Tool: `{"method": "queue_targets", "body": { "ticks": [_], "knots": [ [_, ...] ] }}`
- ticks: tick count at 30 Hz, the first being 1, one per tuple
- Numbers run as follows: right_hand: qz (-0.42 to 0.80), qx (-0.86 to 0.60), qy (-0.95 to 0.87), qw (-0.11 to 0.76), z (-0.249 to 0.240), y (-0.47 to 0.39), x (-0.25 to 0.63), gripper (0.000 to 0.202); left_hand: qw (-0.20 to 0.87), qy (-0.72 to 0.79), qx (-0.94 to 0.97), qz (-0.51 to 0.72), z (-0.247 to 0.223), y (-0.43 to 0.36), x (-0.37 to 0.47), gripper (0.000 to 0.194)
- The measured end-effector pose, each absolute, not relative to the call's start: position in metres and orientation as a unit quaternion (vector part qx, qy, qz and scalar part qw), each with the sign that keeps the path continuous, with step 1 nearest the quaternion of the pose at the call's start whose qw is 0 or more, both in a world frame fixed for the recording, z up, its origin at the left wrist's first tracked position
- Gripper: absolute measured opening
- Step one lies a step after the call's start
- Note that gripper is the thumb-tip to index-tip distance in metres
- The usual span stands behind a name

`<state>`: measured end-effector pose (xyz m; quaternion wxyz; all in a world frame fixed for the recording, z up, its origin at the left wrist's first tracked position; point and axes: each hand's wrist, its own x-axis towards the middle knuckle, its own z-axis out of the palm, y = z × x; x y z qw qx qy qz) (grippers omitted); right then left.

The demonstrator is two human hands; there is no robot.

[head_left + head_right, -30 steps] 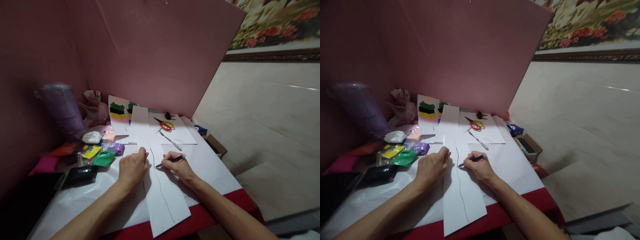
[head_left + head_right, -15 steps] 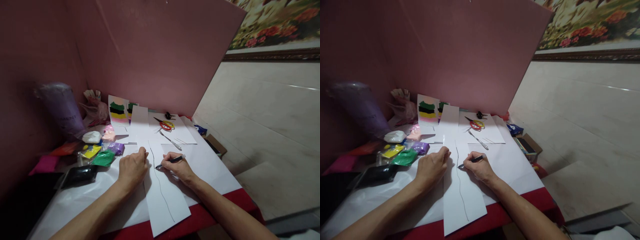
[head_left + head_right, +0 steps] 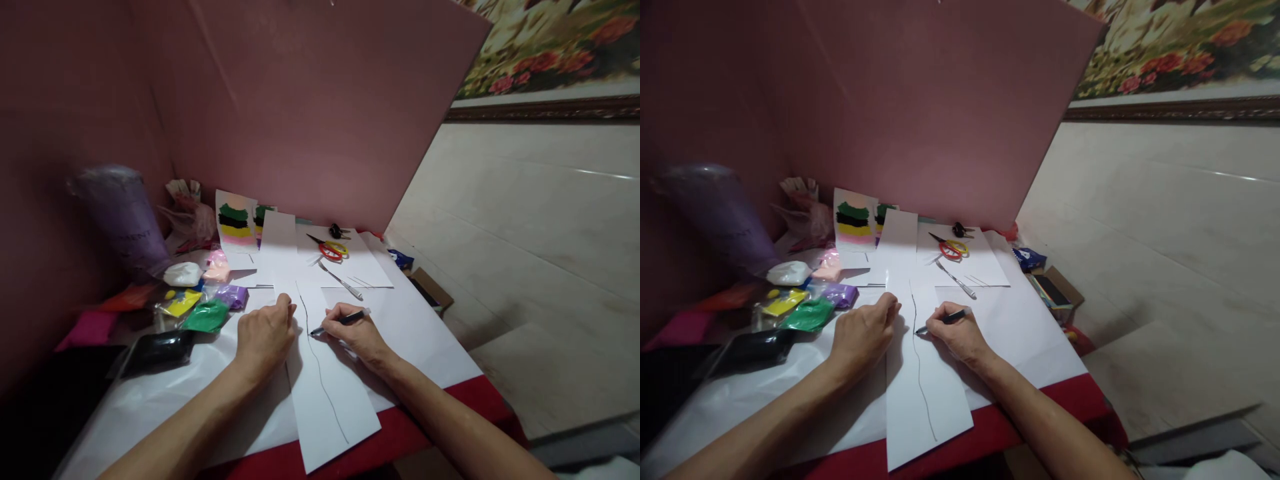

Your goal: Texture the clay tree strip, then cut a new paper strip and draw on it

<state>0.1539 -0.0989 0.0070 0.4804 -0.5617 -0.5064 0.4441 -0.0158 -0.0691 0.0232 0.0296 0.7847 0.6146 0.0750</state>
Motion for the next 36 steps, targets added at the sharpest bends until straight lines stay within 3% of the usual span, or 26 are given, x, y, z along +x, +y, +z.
{"method": "queue_targets", "body": {
  "ticks": [36],
  "knots": [
    [0.484,-0.540,-0.497,0.476,-0.0011,-0.0987,0.1590,0.015,0.022,0.612,0.786,0.079,0.0216,-0.0694,-0.0159,0.032]
  ]
}}
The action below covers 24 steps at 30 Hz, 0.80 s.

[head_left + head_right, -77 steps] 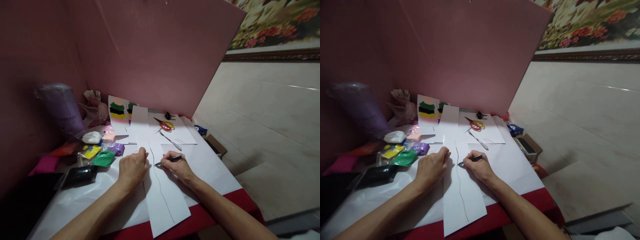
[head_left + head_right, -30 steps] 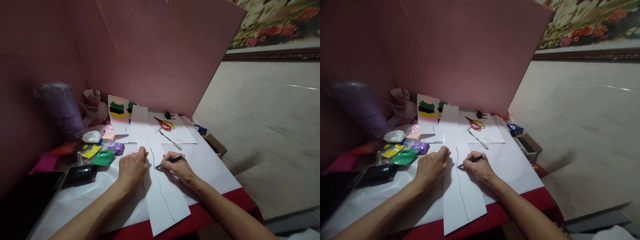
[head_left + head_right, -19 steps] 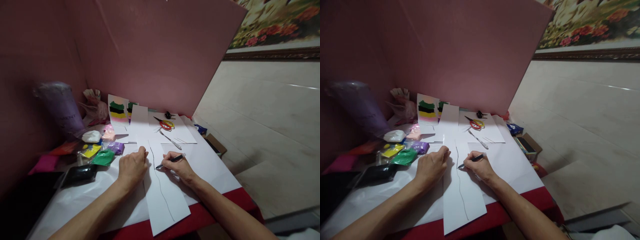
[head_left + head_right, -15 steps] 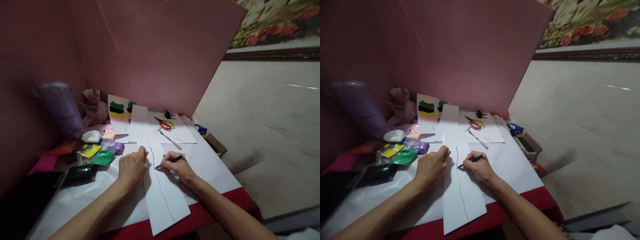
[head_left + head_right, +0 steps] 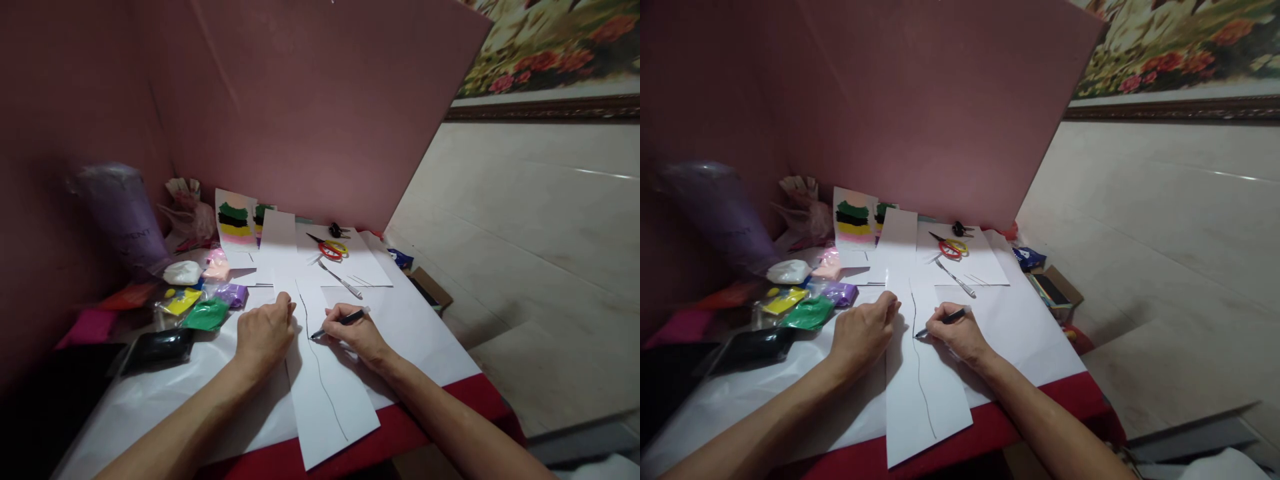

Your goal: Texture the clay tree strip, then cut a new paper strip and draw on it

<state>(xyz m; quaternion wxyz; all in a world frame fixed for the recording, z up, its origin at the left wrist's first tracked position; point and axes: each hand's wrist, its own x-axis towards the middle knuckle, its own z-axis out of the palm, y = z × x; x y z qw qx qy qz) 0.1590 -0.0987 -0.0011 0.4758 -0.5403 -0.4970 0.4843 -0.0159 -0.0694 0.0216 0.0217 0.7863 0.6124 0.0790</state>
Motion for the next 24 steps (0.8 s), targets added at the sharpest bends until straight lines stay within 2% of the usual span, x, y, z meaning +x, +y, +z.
{"method": "queue_targets", "body": {
  "ticks": [16,24],
  "knots": [
    [0.466,-0.536,-0.529,0.465,0.0045,-0.1006,0.1583,0.016,0.023,0.614,0.785,0.077,0.0222,-0.0691,-0.0149,0.033],
    [0.492,-0.538,-0.488,0.480,0.0037,-0.1001,0.1566,0.015,0.023,0.613,0.786,0.081,0.0223,-0.0681,-0.0153,0.033]
  ]
}}
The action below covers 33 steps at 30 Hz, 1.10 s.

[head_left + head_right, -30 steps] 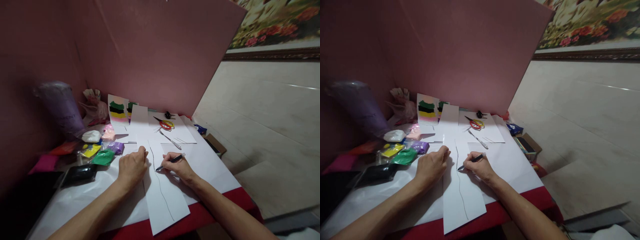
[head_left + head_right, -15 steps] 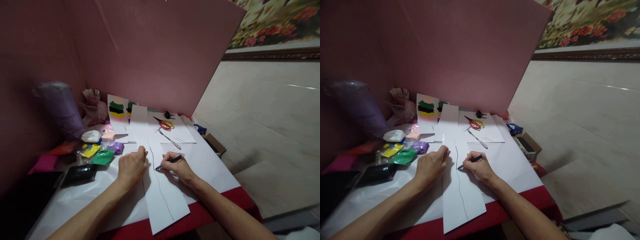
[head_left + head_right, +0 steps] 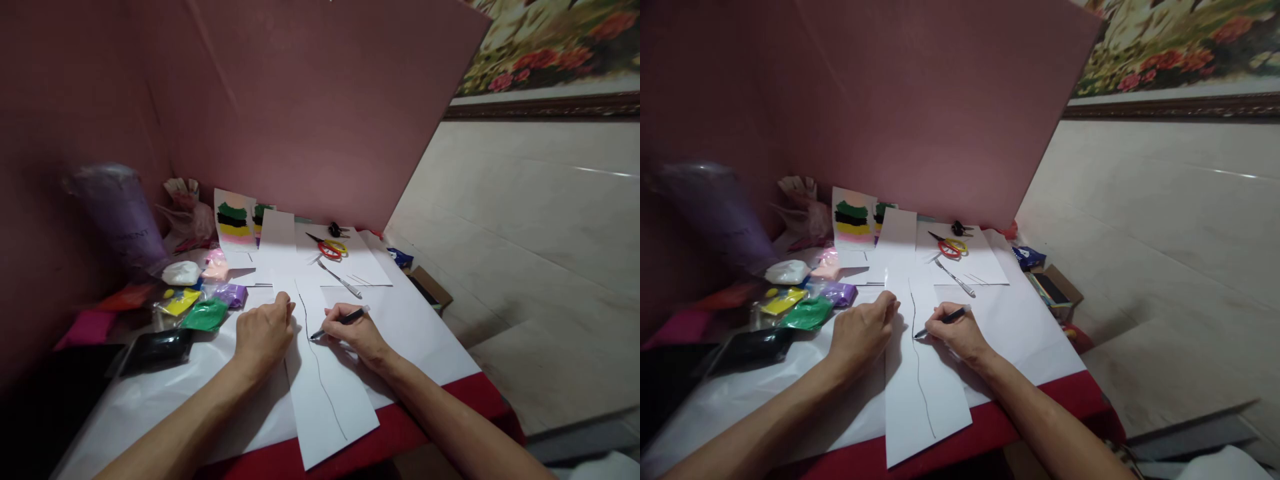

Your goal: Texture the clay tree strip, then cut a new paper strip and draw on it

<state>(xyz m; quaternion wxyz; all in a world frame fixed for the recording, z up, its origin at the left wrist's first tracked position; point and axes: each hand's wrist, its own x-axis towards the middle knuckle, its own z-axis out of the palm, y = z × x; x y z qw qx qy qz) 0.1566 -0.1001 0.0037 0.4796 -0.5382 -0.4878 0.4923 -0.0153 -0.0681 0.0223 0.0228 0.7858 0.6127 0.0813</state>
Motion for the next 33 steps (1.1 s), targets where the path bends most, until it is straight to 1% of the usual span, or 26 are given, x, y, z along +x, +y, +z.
{"method": "queue_targets", "body": {
  "ticks": [7,17,27,33],
  "knots": [
    [0.467,-0.532,-0.533,0.463,-0.003,-0.099,0.160,0.014,0.027,0.616,0.784,0.078,0.023,-0.069,-0.016,0.033],
    [0.470,-0.540,-0.508,0.480,0.001,-0.100,0.157,0.013,0.033,0.615,0.784,0.077,0.024,-0.070,-0.016,0.033],
    [0.471,-0.530,-0.528,0.467,0.002,-0.101,0.158,0.015,0.039,0.615,0.784,0.080,0.024,-0.070,-0.017,0.033],
    [0.497,-0.535,-0.493,0.472,0.008,-0.103,0.161,0.015,0.035,0.612,0.786,0.079,0.025,-0.070,-0.016,0.034]
  ]
}}
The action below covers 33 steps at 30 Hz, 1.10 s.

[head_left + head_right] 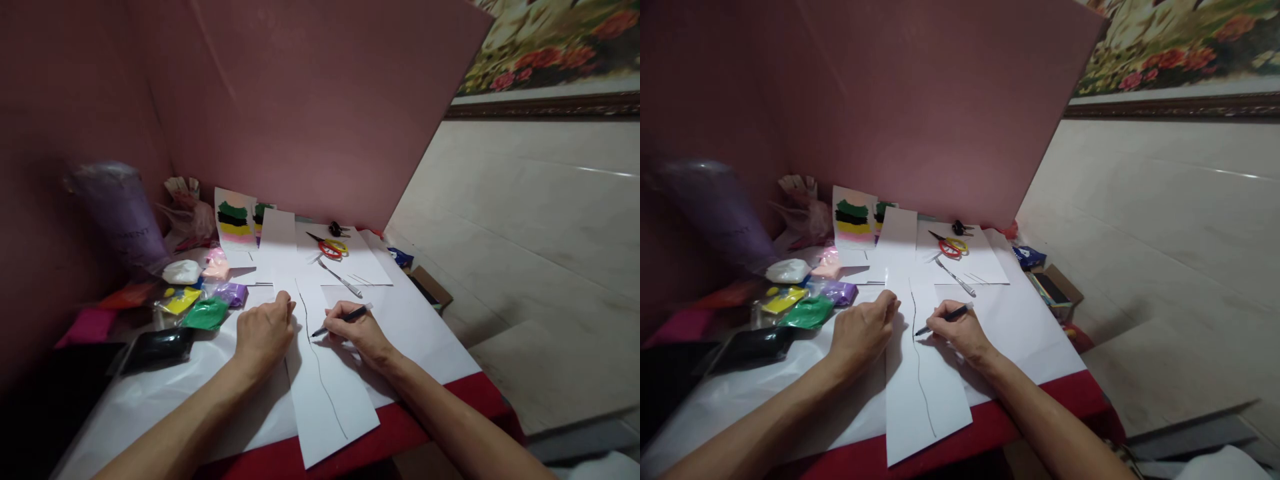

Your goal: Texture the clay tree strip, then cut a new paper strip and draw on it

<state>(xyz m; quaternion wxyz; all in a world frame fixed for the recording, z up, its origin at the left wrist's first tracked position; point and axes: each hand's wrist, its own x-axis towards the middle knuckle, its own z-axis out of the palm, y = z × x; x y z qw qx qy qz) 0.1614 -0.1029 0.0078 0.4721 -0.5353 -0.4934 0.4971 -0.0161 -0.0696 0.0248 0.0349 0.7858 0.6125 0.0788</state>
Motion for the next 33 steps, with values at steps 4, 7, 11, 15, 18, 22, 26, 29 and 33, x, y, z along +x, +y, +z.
{"method": "queue_targets", "body": {
  "ticks": [4,7,11,15,18,22,26,29,33],
  "knots": [
    [0.462,-0.536,-0.557,0.433,0.016,-0.111,0.168,0.020,0.039,0.613,0.785,0.077,0.025,-0.070,-0.016,0.033],
    [0.469,-0.539,-0.549,0.434,0.012,-0.119,0.172,0.025,0.042,0.615,0.784,0.074,0.026,-0.070,-0.016,0.033],
    [0.444,-0.552,-0.525,0.472,0.000,-0.125,0.170,0.021,0.038,0.617,0.783,0.073,0.025,-0.070,-0.016,0.034],
    [0.424,-0.563,-0.526,0.476,-0.005,-0.127,0.166,0.015,0.036,0.620,0.780,0.075,0.023,-0.069,-0.016,0.034],
    [0.435,-0.559,-0.522,0.475,-0.007,-0.127,0.164,0.016,0.036,0.620,0.780,0.076,0.022,-0.068,-0.015,0.034],
    [0.442,-0.551,-0.519,0.481,-0.009,-0.127,0.163,0.017,0.033,0.618,0.782,0.075,0.023,-0.068,-0.015,0.034],
    [0.434,-0.559,-0.523,0.475,-0.007,-0.127,0.161,0.017,0.035,0.620,0.781,0.068,0.024,-0.069,-0.015,0.035],
    [0.410,-0.573,-0.537,0.465,-0.004,-0.127,0.161,0.016,0.036,0.620,0.781,0.067,0.025,-0.069,-0.015,0.035],
    [0.404,-0.576,-0.545,0.455,-0.002,-0.127,0.161,0.014,0.038,0.620,0.781,0.071,0.025,-0.069,-0.015,0.035]
  ]
}}
